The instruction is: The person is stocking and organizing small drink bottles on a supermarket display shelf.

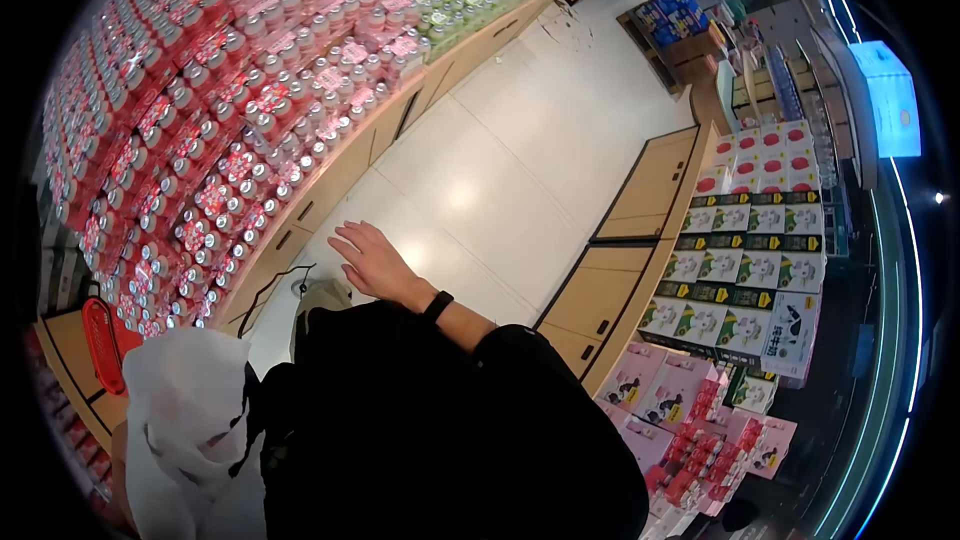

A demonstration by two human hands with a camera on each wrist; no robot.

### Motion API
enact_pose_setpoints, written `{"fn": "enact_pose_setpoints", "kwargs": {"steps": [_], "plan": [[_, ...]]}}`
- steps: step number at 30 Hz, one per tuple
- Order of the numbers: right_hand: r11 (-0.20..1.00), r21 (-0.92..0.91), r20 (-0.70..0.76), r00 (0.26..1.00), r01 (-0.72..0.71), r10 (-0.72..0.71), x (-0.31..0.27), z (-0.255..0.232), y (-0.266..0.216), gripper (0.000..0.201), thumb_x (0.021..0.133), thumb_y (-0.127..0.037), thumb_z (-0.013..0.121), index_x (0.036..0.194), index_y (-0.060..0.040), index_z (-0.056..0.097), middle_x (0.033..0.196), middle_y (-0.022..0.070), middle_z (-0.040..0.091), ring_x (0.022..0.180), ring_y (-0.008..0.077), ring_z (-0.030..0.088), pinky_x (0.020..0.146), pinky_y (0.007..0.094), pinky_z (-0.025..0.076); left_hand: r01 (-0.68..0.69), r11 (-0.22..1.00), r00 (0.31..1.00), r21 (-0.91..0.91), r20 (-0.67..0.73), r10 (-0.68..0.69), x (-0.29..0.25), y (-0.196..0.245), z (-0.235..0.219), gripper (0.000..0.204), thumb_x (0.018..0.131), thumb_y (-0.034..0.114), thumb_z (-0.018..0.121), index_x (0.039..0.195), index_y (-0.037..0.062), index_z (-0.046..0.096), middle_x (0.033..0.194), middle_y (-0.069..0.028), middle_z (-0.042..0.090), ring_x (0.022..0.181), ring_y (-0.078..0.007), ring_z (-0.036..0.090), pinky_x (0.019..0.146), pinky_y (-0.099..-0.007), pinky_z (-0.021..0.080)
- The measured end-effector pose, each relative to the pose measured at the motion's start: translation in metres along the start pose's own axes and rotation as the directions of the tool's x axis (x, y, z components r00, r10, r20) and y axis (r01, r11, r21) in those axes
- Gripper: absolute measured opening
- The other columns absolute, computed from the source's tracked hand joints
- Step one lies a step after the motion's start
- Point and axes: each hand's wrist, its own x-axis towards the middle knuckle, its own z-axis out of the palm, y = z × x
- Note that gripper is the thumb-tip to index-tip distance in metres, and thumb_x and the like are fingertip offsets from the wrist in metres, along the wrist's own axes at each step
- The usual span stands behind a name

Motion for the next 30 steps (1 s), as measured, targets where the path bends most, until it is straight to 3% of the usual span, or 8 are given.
{"fn": "enact_pose_setpoints", "kwargs": {"steps": [13, 14, 15, 17, 18, 21, 27, 30], "plan": [[0.834, 0.043, -0.396, 0.757, -0.550, 0.519, -0.167, -0.099, 0.079, 0.043, 0.081, -0.011, 0.060, 0.123, -0.0020, 0.054, 0.122, 0.0173, 0.055, 0.118, 0.0345, 0.049, 0.101, 0.0430, 0.040, 0.220, 0.879, 0.965, -0.423, -0.036, -0.259, -0.073, -0.156, 0.141, 0.029, 0.086, 0.003, 0.045, 0.111, 0.0075, 0.059, 0.120, 0.0067, 0.051, 0.048, 0.0023, 0.034, 0.046, -0.0119, 0.035], [0.801, 0.070, -0.409, 0.715, -0.594, 0.566, -0.177, -0.104, 0.083, 0.042, 0.082, -0.011, 0.060, 0.122, -0.0018, 0.054, 0.122, 0.0174, 0.056, 0.117, 0.0341, 0.050, 0.100, 0.0424, 0.041, 0.386, 0.798, 0.918, -0.463, 0.106, -0.382, -0.078, -0.165, 0.133, 0.023, 0.083, 0.008, 0.051, 0.102, 0.0171, 0.061, 0.118, 0.0175, 0.052, 0.045, 0.0020, 0.028, 0.041, -0.0150, 0.025], [0.770, 0.078, -0.461, 0.662, -0.634, 0.591, -0.185, -0.110, 0.090, 0.042, 0.082, -0.011, 0.060, 0.122, -0.0018, 0.054, 0.122, 0.0174, 0.056, 0.117, 0.0341, 0.050, 0.100, 0.0424, 0.041, 0.499, 0.550, 0.867, -0.670, 0.382, -0.320, -0.096, -0.192, 0.078, 0.030, 0.082, 0.008, 0.058, 0.112, 0.0121, 0.055, 0.115, 0.0047, 0.053, 0.062, -0.0074, 0.038, 0.046, -0.0189, 0.034], [0.697, 0.124, -0.500, 0.563, -0.706, 0.659, -0.205, -0.122, 0.105, 0.041, 0.082, -0.011, 0.060, 0.121, -0.0016, 0.055, 0.121, 0.0176, 0.056, 0.116, 0.0336, 0.051, 0.099, 0.0414, 0.042, 0.833, -0.079, 0.538, -0.548, 0.835, -0.113, -0.133, -0.246, -0.031, 0.060, 0.079, 0.009, 0.071, 0.131, 0.0023, 0.044, 0.109, -0.0210, 0.054, 0.095, -0.0262, 0.059, 0.056, -0.0266, 0.051], [0.633, 0.134, -0.527, 0.486, -0.763, 0.697, -0.219, -0.132, 0.114, 0.040, 0.082, -0.012, 0.060, 0.120, -0.0018, 0.056, 0.121, 0.0172, 0.057, 0.115, 0.0331, 0.052, 0.099, 0.0405, 0.043, 0.822, -0.133, 0.552, -0.554, 0.832, -0.051, -0.152, -0.274, -0.001, 0.060, 0.079, 0.009, 0.071, 0.131, 0.0023, 0.044, 0.109, -0.0210, 0.054, 0.095, -0.0262, 0.059, 0.056, -0.0266, 0.051], [0.470, 0.279, -0.620, 0.217, -0.837, 0.754, -0.263, -0.161, 0.117, 0.038, 0.083, -0.013, 0.060, 0.119, -0.0026, 0.056, 0.121, 0.0171, 0.057, 0.115, 0.0335, 0.053, 0.098, 0.0407, 0.043, 0.697, 0.691, 0.445, 0.191, 0.641, -0.625, -0.199, -0.313, 0.142, 0.035, 0.084, -0.001, 0.058, 0.119, -0.0026, 0.056, 0.109, -0.0151, 0.052, 0.093, -0.0230, 0.055, 0.085, -0.0315, 0.045], [0.160, 0.322, -0.797, -0.176, -0.933, 0.577, -0.397, -0.247, 0.079, 0.035, 0.082, -0.013, 0.061, 0.115, -0.0034, 0.058, 0.120, 0.0167, 0.057, 0.114, 0.0344, 0.053, 0.098, 0.0405, 0.043, 0.890, -0.034, -0.323, 0.455, 0.576, -0.751, -0.410, -0.360, 0.197, 0.019, 0.084, 0.002, 0.061, 0.102, -0.0030, 0.060, 0.088, -0.0051, 0.057, 0.087, -0.0132, 0.053, 0.083, -0.0274, 0.042], [0.022, 0.319, -0.869, -0.283, -0.948, 0.405, -0.475, -0.308, 0.033, 0.037, 0.079, -0.013, 0.061, 0.115, -0.0035, 0.058, 0.118, 0.0171, 0.058, 0.113, 0.0347, 0.053, 0.097, 0.0407, 0.044, 0.857, -0.011, -0.395, 0.515, 0.644, -0.655, -0.482, -0.348, 0.211, 0.013, 0.086, 0.005, 0.060, 0.096, -0.0030, 0.060, 0.089, -0.0065, 0.062, 0.086, -0.0145, 0.056, 0.083, -0.0287, 0.044]]}}
